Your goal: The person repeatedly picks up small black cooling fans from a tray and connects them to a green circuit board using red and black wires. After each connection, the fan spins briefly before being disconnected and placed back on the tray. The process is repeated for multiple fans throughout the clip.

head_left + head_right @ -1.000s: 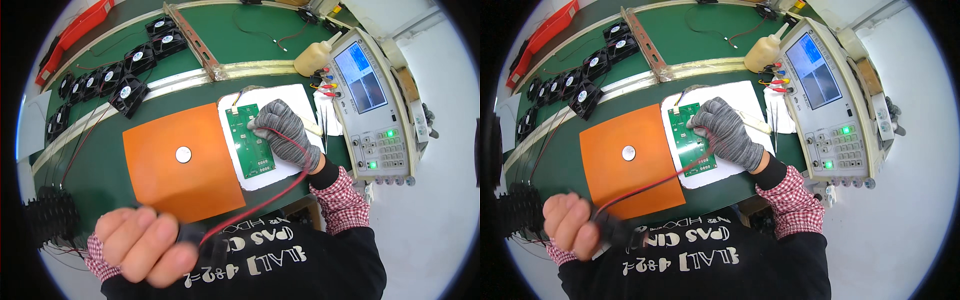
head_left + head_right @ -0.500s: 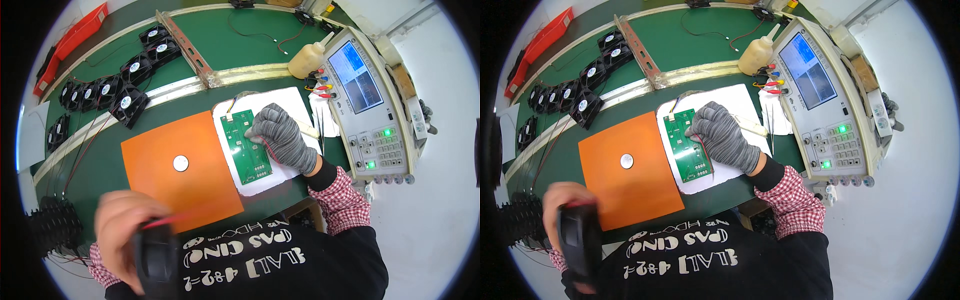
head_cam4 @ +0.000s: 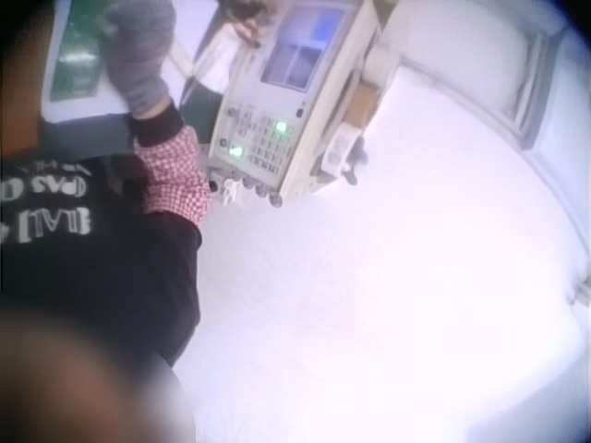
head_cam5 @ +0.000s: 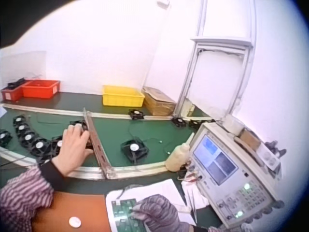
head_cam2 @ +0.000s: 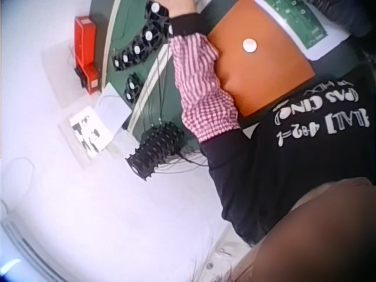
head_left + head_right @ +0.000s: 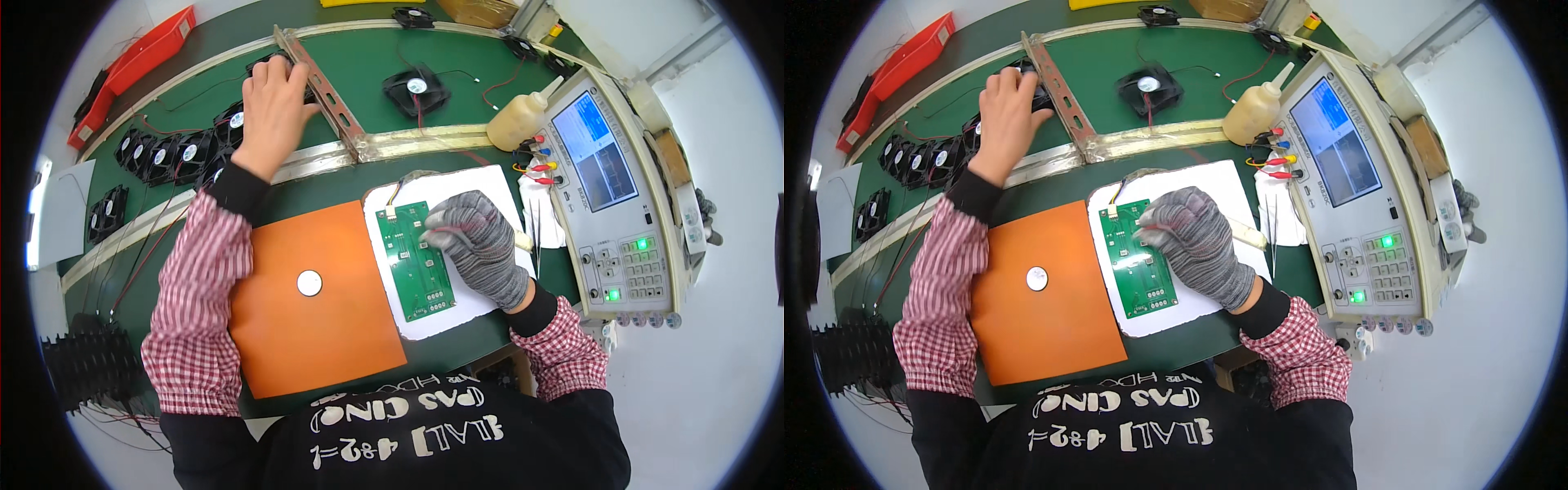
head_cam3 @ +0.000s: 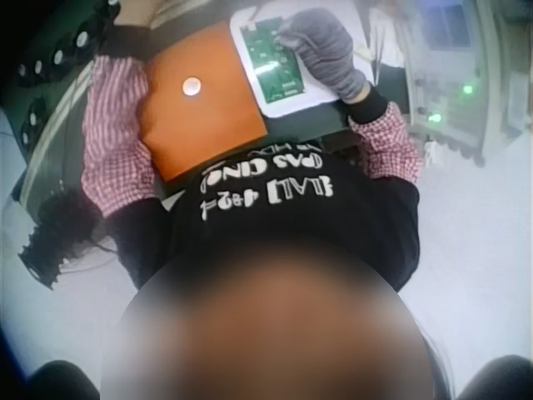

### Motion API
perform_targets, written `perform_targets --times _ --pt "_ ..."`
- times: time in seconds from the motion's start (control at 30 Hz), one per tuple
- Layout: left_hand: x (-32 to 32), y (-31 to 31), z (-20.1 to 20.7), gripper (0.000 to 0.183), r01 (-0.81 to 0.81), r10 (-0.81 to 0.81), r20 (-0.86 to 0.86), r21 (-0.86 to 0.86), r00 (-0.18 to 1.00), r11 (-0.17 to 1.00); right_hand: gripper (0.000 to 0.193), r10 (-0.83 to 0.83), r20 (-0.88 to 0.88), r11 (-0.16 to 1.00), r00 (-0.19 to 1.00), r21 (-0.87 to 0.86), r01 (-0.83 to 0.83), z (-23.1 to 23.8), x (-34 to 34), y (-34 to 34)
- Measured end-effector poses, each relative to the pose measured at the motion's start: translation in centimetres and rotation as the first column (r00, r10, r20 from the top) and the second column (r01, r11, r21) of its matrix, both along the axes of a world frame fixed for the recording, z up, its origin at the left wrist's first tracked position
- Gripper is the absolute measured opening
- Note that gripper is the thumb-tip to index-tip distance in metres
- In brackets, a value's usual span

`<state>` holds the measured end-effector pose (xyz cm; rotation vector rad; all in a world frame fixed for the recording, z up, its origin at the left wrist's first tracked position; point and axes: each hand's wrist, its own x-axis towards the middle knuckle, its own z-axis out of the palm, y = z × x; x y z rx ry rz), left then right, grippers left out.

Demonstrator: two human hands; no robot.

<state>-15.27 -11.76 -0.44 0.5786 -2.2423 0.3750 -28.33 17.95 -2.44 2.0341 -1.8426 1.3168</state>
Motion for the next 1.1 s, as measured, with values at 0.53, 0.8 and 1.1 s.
perform_targets --times 0.53,0.8,1.1 --pt "1.8 -3.7 -2.3 0.023 0.096 -0.091 0.153 -0.028 0.984 0.995 0.043 0.0 -0.028 0.997 1.0 -0.072 -0.002 1.1 2.0 0.6" --pt "8.9 13.8 1.6 0.015 0.89 -0.912 -0.158 0.332 0.379 0.312 0.065 0.132 0.045 0.99 0.99 -0.059 -0.129 2.0 2.8 0.7" --pt "18.6 11.0 4.6 0.012 0.41 -0.514 0.376 0.324 0.771 0.852 0.023 0.083 -0.482 0.981 0.872 0.196 0.015 3.6 0.8 1.5"
